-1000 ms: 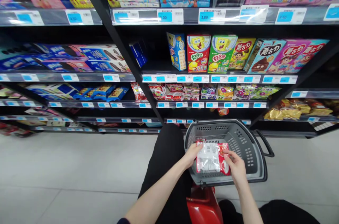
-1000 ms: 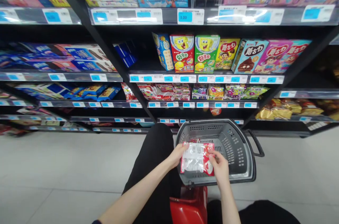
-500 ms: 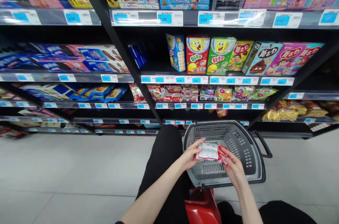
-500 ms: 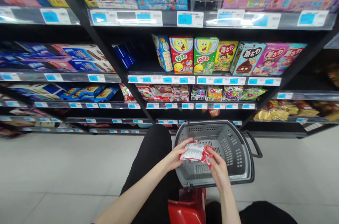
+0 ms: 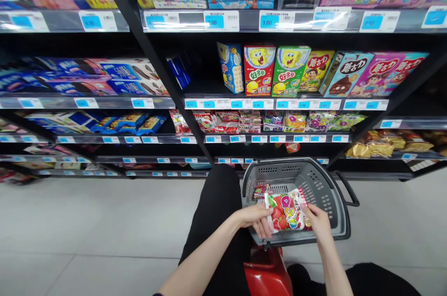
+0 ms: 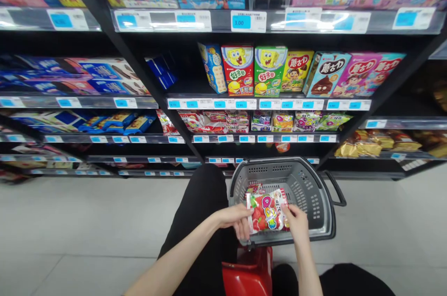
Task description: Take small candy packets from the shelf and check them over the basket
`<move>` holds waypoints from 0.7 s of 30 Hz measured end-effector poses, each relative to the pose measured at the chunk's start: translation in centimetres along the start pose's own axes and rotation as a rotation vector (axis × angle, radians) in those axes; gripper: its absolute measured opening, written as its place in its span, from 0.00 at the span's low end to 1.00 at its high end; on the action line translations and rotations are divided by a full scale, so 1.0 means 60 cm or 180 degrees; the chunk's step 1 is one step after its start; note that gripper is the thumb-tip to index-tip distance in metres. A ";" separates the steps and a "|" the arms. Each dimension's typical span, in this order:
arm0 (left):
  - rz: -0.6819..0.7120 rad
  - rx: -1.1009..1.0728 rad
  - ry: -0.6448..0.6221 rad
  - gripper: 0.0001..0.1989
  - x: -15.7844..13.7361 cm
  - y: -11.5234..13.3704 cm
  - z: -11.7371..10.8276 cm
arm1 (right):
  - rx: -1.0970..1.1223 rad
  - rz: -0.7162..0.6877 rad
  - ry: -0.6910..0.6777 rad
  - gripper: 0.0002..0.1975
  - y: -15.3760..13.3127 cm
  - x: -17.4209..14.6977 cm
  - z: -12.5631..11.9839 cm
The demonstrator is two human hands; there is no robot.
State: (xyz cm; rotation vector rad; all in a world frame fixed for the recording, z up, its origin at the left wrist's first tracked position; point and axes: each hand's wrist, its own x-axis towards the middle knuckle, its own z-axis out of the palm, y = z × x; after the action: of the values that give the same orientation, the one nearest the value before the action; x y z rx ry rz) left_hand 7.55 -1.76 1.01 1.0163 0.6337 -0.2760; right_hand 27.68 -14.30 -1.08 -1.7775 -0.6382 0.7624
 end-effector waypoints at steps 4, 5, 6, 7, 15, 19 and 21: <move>0.0366 0.0426 0.0433 0.30 0.006 0.000 0.001 | 0.0352 0.0453 -0.0098 0.15 -0.003 -0.005 0.005; 0.0407 0.0399 0.0409 0.30 0.007 0.001 0.001 | 0.0394 0.0511 -0.0102 0.15 -0.004 -0.006 0.007; 0.0424 0.0344 0.0370 0.30 0.008 0.001 0.001 | 0.0419 0.0547 -0.0119 0.15 -0.005 -0.007 0.008; 0.0411 0.0279 0.0323 0.30 0.008 0.001 0.000 | 0.0422 0.0561 -0.0137 0.15 -0.005 -0.007 0.008; -0.0096 -0.0268 -0.0077 0.24 0.012 -0.002 -0.017 | -0.0381 -0.0356 -0.0377 0.18 -0.034 -0.008 -0.012; 0.0210 -0.1306 -0.0783 0.28 0.002 0.015 -0.015 | -0.0855 -0.0592 -0.0334 0.16 -0.044 -0.014 -0.033; 0.0486 -0.1539 -0.0669 0.29 -0.006 0.023 -0.010 | -0.0923 -0.0595 -0.0426 0.15 -0.045 -0.018 -0.039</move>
State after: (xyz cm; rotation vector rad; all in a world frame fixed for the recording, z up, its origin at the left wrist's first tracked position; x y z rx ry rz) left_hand 7.75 -0.61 1.96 0.5568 0.4005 -0.0848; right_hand 28.57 -15.66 2.26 -1.9043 -1.0327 0.6902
